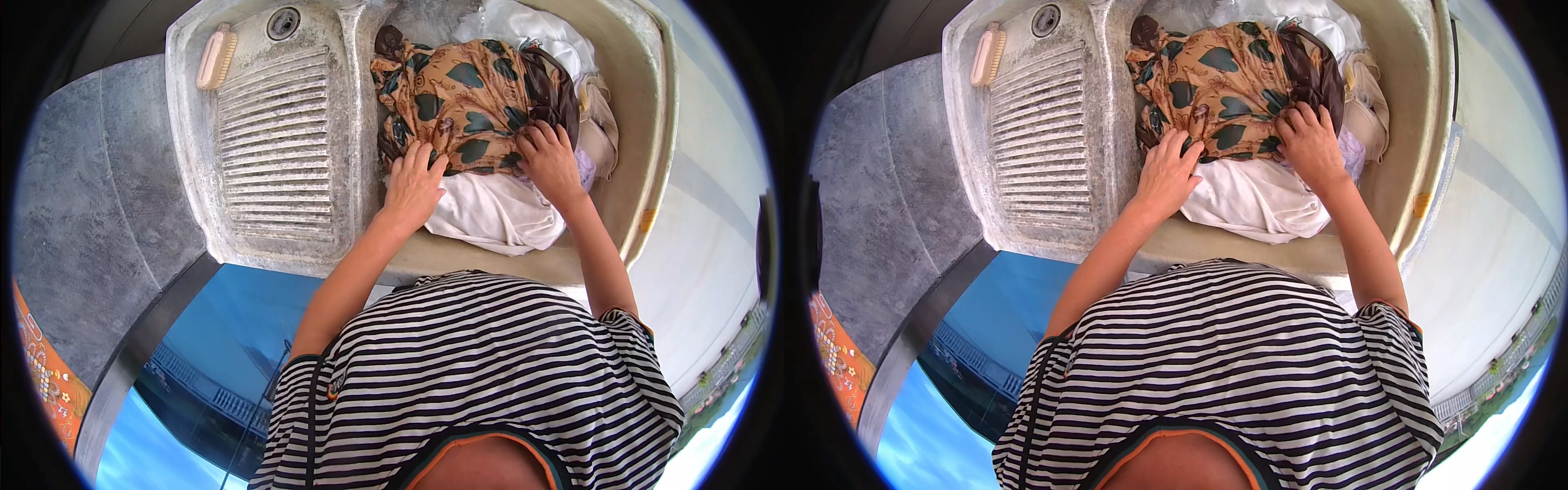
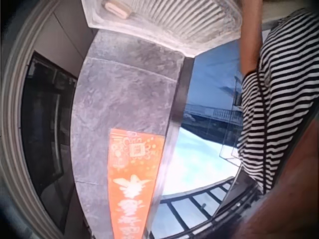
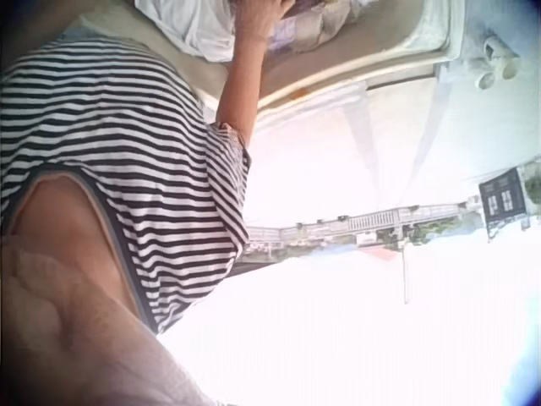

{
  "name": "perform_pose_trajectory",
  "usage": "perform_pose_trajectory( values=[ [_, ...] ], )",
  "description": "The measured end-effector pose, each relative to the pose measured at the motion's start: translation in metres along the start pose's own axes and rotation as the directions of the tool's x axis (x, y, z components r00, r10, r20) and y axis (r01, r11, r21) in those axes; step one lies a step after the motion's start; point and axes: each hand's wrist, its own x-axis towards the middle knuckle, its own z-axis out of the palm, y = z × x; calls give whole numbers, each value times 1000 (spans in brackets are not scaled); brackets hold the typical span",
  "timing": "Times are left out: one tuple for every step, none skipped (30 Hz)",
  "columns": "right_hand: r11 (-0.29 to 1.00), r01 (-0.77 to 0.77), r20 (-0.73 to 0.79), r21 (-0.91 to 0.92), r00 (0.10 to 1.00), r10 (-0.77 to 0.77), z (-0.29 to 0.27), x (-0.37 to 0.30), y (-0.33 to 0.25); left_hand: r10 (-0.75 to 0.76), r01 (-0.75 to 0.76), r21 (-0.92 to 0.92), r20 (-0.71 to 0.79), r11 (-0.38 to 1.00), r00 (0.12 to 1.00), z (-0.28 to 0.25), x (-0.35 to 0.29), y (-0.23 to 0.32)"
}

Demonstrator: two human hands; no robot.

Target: The person washes a patterned brown shirt by hand in an outdoor sink, rinses it, wrings it out, and hangs it on a drying rack. Then the person washes a light purple shirt in the same sink using a bar of soap and a washboard.

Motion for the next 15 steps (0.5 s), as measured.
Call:
perform_pose_trajectory(
  values=[
    [999, -41, 178, 0, 983, 40, -3, -12, 1, 14, -13, -36, 3, 999, 1000, 4, -13, 2],
    [997, -69, 322, 39, 945, 53, -13, -22, -1, 28, -27, -73, 12, 997, 1000, 7, -24, 2],
    [992, -100, 460, 71, 886, 57, -26, -26, 0, 18, -13, -136, 35, 991, 999, 8, -30, 0],
    [995, -43, 480, 90, 877, -6, -35, -28, 3, 29, -17, -199, 58, 980, 998, 4, -31, -2],
    [998, -20, 459, 68, 889, -14, -52, -13, -1, 33, -14, -257, 71, 966, 997, 1, -30, -3],
    [999, 1, 438, 48, 899, -22, -67, 10, -12, -2, 9, -328, 22, 945, 1000, 1, -26, -5],
    [998, 3, 262, 59, 965, -18, -68, 39, -25, -77, 78, -396, 20, 915, 997, -3, -21, -5],
    [996, 69, 27, 48, 997, -70, -67, 71, -38, -145, 140, -464, 25, 875, 989, -8, -12, -3],
    [985, 128, -203, 113, 974, -103, -67, 107, -57, -219, 205, -519, 35, 830, 975, -13, -6, -3],
    [953, 266, -480, 147, 861, -166, -50, 146, -73, -206, 152, -513, -49, 845, 977, -15, -2, -4],
    [918, 375, -543, 129, 802, -251, -28, 177, -86, -201, 137, -508, -72, 850, 977, -19, 2, -5],
    [913, 409, -533, 1, 772, -346, 5, 197, -92, -190, 118, -510, -90, 852, 978, -22, 6, -3],
    [911, 412, -412, 19, 833, -368, 20, 205, -87, -183, 101, -519, -109, 849, 977, -23, 6, -3],
    [906, 423, -288, 28, 871, -398, 29, 210, -78, -180, 79, -515, -150, 854, 972, -22, 6, -4],
    [902, 430, -157, 37, 894, -420, 36, 214, -66, -211, 100, -536, -150, 838, 966, -22, 4, -6]
  ],
)
